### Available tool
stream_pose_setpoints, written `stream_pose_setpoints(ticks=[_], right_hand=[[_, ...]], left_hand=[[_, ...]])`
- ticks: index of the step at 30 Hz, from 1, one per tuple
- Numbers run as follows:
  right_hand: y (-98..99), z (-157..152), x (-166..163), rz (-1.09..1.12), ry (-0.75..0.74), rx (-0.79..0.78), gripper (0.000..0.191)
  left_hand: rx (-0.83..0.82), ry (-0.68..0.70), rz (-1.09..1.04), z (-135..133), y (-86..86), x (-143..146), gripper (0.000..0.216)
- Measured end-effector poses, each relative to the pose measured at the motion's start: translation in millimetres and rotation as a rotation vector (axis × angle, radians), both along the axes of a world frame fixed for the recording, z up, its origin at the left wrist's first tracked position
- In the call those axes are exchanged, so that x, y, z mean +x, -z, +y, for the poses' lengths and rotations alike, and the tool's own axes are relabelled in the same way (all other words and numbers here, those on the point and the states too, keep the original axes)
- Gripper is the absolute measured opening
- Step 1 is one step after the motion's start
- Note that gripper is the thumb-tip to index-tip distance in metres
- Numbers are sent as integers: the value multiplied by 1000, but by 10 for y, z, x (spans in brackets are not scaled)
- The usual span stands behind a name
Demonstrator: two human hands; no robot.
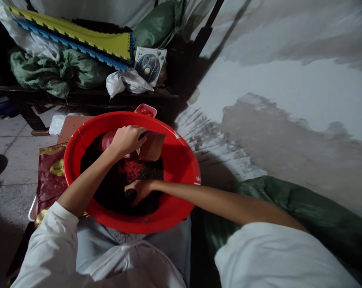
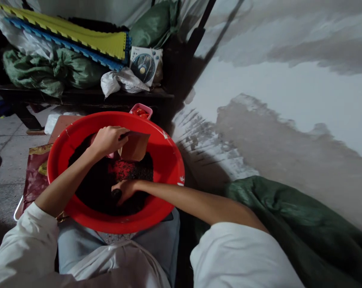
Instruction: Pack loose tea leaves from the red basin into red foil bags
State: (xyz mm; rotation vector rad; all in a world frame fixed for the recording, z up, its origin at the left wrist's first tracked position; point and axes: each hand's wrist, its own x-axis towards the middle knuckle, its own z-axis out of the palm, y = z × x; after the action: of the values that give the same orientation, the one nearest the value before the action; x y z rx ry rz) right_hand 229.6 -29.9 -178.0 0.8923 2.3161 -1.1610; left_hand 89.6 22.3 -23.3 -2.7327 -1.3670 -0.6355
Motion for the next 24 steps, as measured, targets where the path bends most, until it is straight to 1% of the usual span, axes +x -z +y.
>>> stream_pose_setpoints(ticks=[2,4,6,7,9,12,14,16,18,20,22,24], right_hand=[[-13,-12,67,59,29,-37,75],[-34,-28,149,101,83,-76,67],[-63,-41,257,106,218,-91,64],[-82,-44,323,107,327,-87,63],[-130,-45,469,165,614,-90,62],[-254,-27,702,383,1063,-186,58],[-394,2,858,488,1262,-230,55],[-582,45,1014,522,1367,-198,44],[-805,99,1154,538,1433,-134,30],[-1036,156,1250,573,1490,-83,25],[-1245,206,1267,615,1508,-64,22],[-1406,241,1193,649,1482,-82,21]], left_hand=[[-12,12,32,-12,23,27,33],[-25,22,55,-15,46,49,33],[-37,22,67,-10,71,65,34],[-43,19,71,-6,84,73,34],[-57,13,72,2,110,85,34],[-81,3,70,11,141,101,35],[-95,-2,66,11,153,110,36],[-108,0,61,8,164,119,35],[-115,5,60,5,182,130,35],[-114,9,67,3,210,144,34],[-113,13,71,0,244,161,34],[-129,31,39,-3,274,175,33]])
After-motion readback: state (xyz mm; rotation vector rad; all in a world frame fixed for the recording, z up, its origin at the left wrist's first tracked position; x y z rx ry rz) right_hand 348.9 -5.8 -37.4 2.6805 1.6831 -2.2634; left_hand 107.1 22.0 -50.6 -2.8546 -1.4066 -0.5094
